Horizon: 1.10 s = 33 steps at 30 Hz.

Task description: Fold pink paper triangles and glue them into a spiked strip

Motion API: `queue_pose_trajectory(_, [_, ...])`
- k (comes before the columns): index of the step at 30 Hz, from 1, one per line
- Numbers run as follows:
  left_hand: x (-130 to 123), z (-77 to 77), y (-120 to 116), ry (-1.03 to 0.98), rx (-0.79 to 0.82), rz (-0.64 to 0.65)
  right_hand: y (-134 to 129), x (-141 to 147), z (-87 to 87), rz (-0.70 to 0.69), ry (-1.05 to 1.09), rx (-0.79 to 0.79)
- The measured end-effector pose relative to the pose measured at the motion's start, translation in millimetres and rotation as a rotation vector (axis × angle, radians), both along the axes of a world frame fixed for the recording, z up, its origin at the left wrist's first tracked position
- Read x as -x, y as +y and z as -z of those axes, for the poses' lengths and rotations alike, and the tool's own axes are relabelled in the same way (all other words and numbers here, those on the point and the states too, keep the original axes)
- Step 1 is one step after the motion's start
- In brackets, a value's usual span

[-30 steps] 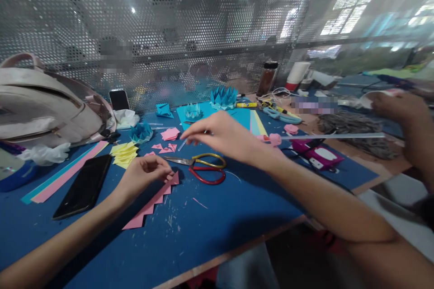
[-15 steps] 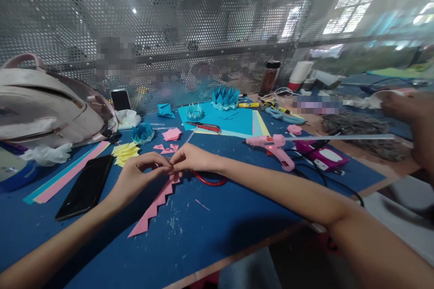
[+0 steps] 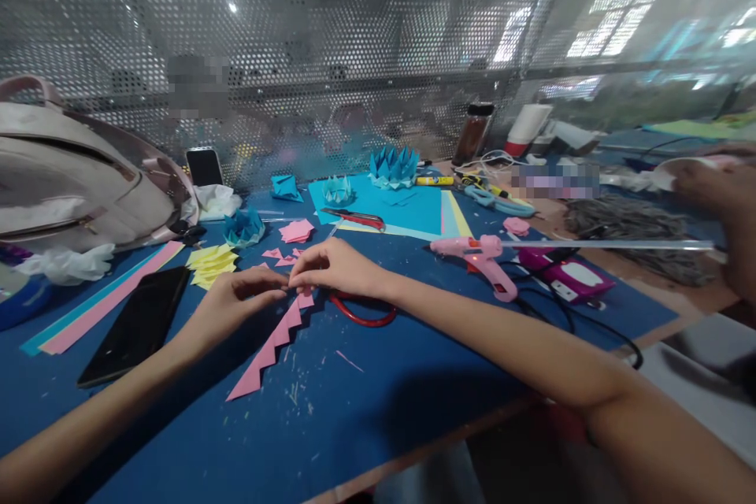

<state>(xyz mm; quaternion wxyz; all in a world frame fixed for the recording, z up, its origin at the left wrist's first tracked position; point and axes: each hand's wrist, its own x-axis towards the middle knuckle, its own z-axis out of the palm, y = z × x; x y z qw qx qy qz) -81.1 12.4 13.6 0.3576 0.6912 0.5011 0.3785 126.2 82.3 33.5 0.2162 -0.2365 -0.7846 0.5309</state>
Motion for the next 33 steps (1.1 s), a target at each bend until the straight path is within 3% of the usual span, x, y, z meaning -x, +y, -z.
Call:
queue_pose_trajectory(5, [-5, 2.8, -4, 0.113, 0.078, -0.024, -1, 0, -0.5, 0.007, -0.001, -0.044])
queue_pose_trajectory(12, [-10, 9.3, -4, 0.084, 0.177, -0.008, -3, 1, 1.4, -0.007, 0.008, -0.152])
queue_pose_trajectory(18, [-13, 8.2, -6, 0.071, 0.217, -0.002, -7, 2, -2.3, 0.055, -0.027, -0.395])
queue_pose_trajectory(23, [-15, 7.4, -8, 0.055, 0.211, -0.010, -1, 0, 0.2, -0.041, -0.082, -0.567])
queue_pose_trajectory(33, [-14, 6.6, -6, 0.030, 0.214, -0.018, 3, -3, -1.3, -0.110, -0.186, -0.647])
